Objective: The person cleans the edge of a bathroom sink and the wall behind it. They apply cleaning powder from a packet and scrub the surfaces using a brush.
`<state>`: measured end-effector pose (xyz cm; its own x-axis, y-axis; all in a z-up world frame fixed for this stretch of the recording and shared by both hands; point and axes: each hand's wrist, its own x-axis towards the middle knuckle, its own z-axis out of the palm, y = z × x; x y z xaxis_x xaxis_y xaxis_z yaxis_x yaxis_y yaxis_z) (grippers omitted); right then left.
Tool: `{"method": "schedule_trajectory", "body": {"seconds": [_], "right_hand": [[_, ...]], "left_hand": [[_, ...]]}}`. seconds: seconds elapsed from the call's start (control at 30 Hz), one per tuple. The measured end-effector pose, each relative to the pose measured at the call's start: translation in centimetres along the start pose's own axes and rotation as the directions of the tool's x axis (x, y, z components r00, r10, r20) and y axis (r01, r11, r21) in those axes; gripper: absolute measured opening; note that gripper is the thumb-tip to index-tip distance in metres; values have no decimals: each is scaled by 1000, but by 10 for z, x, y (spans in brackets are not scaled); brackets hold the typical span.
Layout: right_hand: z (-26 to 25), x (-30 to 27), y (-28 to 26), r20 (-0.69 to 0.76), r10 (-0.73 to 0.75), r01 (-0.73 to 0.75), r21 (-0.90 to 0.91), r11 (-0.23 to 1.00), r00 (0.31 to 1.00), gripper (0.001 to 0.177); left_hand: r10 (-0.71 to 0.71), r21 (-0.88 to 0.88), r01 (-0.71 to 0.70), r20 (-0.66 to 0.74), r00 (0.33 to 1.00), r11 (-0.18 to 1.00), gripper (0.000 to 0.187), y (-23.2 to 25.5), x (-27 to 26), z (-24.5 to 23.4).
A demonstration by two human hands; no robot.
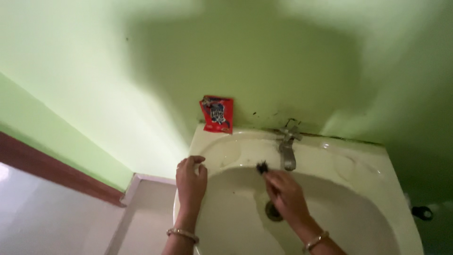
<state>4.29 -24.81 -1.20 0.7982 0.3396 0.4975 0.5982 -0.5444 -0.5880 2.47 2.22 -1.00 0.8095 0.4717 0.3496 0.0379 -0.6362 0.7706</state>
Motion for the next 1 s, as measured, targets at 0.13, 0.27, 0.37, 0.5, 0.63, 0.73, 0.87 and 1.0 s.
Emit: {"method": "schedule_trajectory", "body": {"seconds": [0.13, 0.27, 0.37, 0.5, 0.63, 0.73, 0.87, 1.0], "right_hand": [[5, 35, 1, 42, 143, -129, -243, 961, 989, 15], [50, 60, -25, 275, 174, -146, -119, 982, 946, 21], [64, 83, -30, 379, -159, 216, -112, 970, 911, 18], [44, 128, 5, 431, 399, -335, -220, 916, 809, 20], [48, 147, 19, 460, 382, -200, -396, 896, 802, 20], [83, 128, 1, 538, 131, -44, -172, 984, 833, 16], [90, 140, 6, 603, 150, 0, -242, 970, 783, 16], [77, 154, 8, 521, 305, -125, -352, 928, 797, 19]], "left_hand": [[-49, -18, 49, 24, 999, 999, 15, 6, 6, -2], [-19, -30, 19, -3, 1000, 999, 16, 11, 4, -4], [-8, -39, 7, -37, 999, 999, 17, 10, 3, -4], [-57, -109, 54, -28, 998, 993, 16, 8, 2, -4], [-91, -132, 88, -14, 996, 987, 15, 12, 5, -5], [-73, -124, 69, -35, 997, 990, 16, 12, 6, -4], [-72, -162, 66, -33, 997, 985, 16, 10, 3, -6], [-150, -194, 142, -30, 988, 971, 19, 12, 5, -8]]}}
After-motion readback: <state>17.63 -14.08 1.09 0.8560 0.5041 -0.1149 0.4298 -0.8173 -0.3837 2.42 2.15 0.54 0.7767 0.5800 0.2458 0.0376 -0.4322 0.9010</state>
